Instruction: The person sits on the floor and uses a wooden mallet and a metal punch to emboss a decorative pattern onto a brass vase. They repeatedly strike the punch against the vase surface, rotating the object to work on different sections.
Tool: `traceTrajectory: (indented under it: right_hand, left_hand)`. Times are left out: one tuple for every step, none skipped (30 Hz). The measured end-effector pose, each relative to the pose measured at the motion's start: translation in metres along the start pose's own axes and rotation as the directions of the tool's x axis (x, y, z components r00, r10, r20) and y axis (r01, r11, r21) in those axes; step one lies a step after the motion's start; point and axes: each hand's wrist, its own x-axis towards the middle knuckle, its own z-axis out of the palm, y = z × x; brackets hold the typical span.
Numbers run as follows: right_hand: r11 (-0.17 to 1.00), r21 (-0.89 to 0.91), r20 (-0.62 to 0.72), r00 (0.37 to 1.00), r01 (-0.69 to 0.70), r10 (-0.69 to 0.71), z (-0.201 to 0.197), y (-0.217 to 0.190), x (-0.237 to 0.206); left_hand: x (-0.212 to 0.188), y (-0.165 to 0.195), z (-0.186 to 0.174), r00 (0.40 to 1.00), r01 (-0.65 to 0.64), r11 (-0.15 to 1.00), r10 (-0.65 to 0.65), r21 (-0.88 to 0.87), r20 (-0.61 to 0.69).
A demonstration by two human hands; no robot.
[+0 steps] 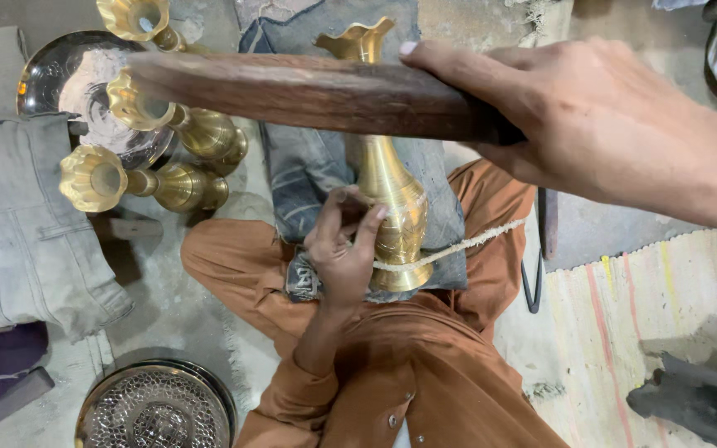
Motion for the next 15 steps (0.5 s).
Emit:
traceTrajectory:
  right_hand:
    - [0.983,-0.181,0.090,0.996,0.015,0.001,0.000,0.002,-0.006]
    - [0.934,-0.356,0.175,0.984,0.042,0.022,-0.002,0.005,-0.014]
    - [0.854,-0.514,0.254,0.965,0.083,0.059,-0.002,0.008,-0.023]
    - [0.943,-0.333,0.153,0.986,-0.007,0.062,0.003,0.011,-0.029]
    - [0.988,-0.130,0.051,0.995,-0.079,0.087,0.011,0.012,-0.035]
    - [0.988,0.086,-0.042,0.990,-0.128,0.132,0.018,0.014,-0.041]
    - [0.987,-0.071,0.024,0.989,-0.146,0.148,0.022,0.017,-0.051]
    - [0.962,-0.225,0.087,0.980,-0.153,0.177,0.027,0.019,-0.062]
    - [0.915,-0.376,0.144,0.966,-0.147,0.214,0.032,0.020,-0.074]
    - [0.957,-0.176,0.040,0.970,-0.229,0.240,0.041,0.019,-0.084]
    - [0.959,0.039,-0.054,0.958,-0.281,0.283,0.053,0.017,-0.093]
    - [0.920,0.256,-0.136,0.931,-0.296,0.338,0.064,0.015,-0.101]
    - [0.939,0.126,-0.104,0.937,-0.319,0.333,0.070,0.016,-0.113]
    - [0.941,-0.007,-0.072,0.939,-0.338,0.336,0.075,0.017,-0.126]
    - [0.927,-0.141,-0.039,0.938,-0.346,0.345,0.084,0.014,-0.138]
  left_hand:
    - [0.006,-0.001,-0.005,0.998,0.012,1.000,-0.011,-0.026,0.068]
    - [0.011,-0.001,-0.009,0.990,0.024,0.998,-0.017,-0.050,0.139]
    - [0.015,0.000,-0.012,0.982,0.048,0.998,-0.038,-0.051,0.186]
    - [0.020,0.001,-0.015,0.972,0.071,0.996,-0.058,-0.051,0.230]
    - [0.025,0.003,-0.017,0.959,0.094,0.994,-0.076,-0.050,0.273]
    - [0.030,0.004,-0.019,0.949,0.056,0.998,-0.046,-0.023,0.312]
    - [0.036,0.005,-0.021,0.937,0.017,1.000,-0.017,0.002,0.350]
    - [0.041,0.006,-0.022,0.920,-0.022,0.999,0.010,0.026,0.391]
    - [0.046,0.008,-0.023,0.900,-0.046,0.999,0.031,0.023,0.435]
    - [0.050,0.009,-0.025,0.877,-0.070,0.997,0.054,0.017,0.478]
    - [0.055,0.010,-0.026,0.852,-0.092,0.996,0.073,0.012,0.518]
    - [0.061,0.011,-0.027,0.824,-0.136,0.991,0.113,0.000,0.555]
    - [0.066,0.011,-0.028,0.791,-0.181,0.983,0.153,-0.012,0.592]
    - [0.072,0.012,-0.028,0.752,-0.225,0.974,0.193,-0.029,0.630]
    - [0.076,0.013,-0.028,0.707,-0.239,0.971,0.188,-0.019,0.681]
